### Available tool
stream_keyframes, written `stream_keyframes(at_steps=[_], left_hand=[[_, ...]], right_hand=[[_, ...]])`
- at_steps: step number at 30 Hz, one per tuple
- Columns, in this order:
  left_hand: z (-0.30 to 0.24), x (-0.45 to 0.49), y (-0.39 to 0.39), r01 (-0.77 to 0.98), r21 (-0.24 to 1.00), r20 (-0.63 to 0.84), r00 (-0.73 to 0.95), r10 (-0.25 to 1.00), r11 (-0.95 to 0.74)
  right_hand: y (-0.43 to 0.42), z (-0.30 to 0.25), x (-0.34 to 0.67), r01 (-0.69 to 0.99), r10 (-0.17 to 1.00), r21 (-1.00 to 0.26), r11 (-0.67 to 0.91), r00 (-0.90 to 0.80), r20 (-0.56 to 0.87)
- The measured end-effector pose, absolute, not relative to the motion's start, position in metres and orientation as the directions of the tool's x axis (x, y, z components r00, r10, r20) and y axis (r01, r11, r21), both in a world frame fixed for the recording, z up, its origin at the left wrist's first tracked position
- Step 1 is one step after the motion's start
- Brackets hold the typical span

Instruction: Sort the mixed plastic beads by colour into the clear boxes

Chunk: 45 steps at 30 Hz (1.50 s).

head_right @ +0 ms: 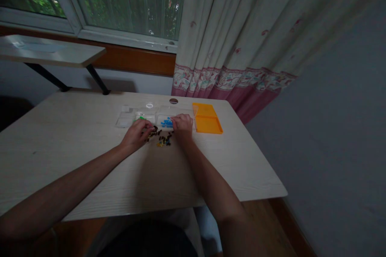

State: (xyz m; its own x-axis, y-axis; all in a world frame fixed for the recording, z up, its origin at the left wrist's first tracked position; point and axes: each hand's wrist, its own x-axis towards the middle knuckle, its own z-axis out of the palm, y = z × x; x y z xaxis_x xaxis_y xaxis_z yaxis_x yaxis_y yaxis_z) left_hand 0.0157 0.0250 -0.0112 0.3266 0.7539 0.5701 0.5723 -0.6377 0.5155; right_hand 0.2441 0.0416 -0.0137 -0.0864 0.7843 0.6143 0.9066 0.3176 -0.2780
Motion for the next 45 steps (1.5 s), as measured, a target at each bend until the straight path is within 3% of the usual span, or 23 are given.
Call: stream_keyframes(at_steps=[3, 9, 14, 25, 34, 45], left_hand=[[-0.011, 0.016, 0.025, 0.528, 0.568, 0.559, 0.315, 0.767, -0.631], [-0.017, 0.017, 0.025, 0.451, 0.669, 0.517, 0.288, 0.806, -0.591], [-0.015, 0.019, 0.020, 0.359, 0.754, 0.438, 0.349, 0.828, -0.550], [-0.014, 0.018, 0.018, 0.444, 0.662, 0.471, 0.379, 0.796, -0.603], [-0.013, 0.017, 0.016, 0.452, 0.627, 0.497, 0.395, 0.773, -0.634], [-0.016, 0.016, 0.019, 0.470, 0.576, 0.506, 0.439, 0.743, -0.670]], right_hand=[[0.035, -0.010, 0.240, 0.868, 0.750, -0.289, 0.404, -0.134, 0.647], [0.021, -0.004, 0.222, 0.760, 0.678, -0.182, 0.624, -0.411, 0.609], [0.018, -0.003, 0.216, 0.739, 0.661, -0.186, 0.648, -0.423, 0.620], [0.015, 0.001, 0.219, 0.710, 0.575, -0.078, 0.700, -0.495, 0.652], [0.017, -0.007, 0.222, 0.691, 0.509, -0.066, 0.719, -0.460, 0.727], [0.016, -0.001, 0.220, 0.717, 0.616, -0.075, 0.693, -0.535, 0.578]])
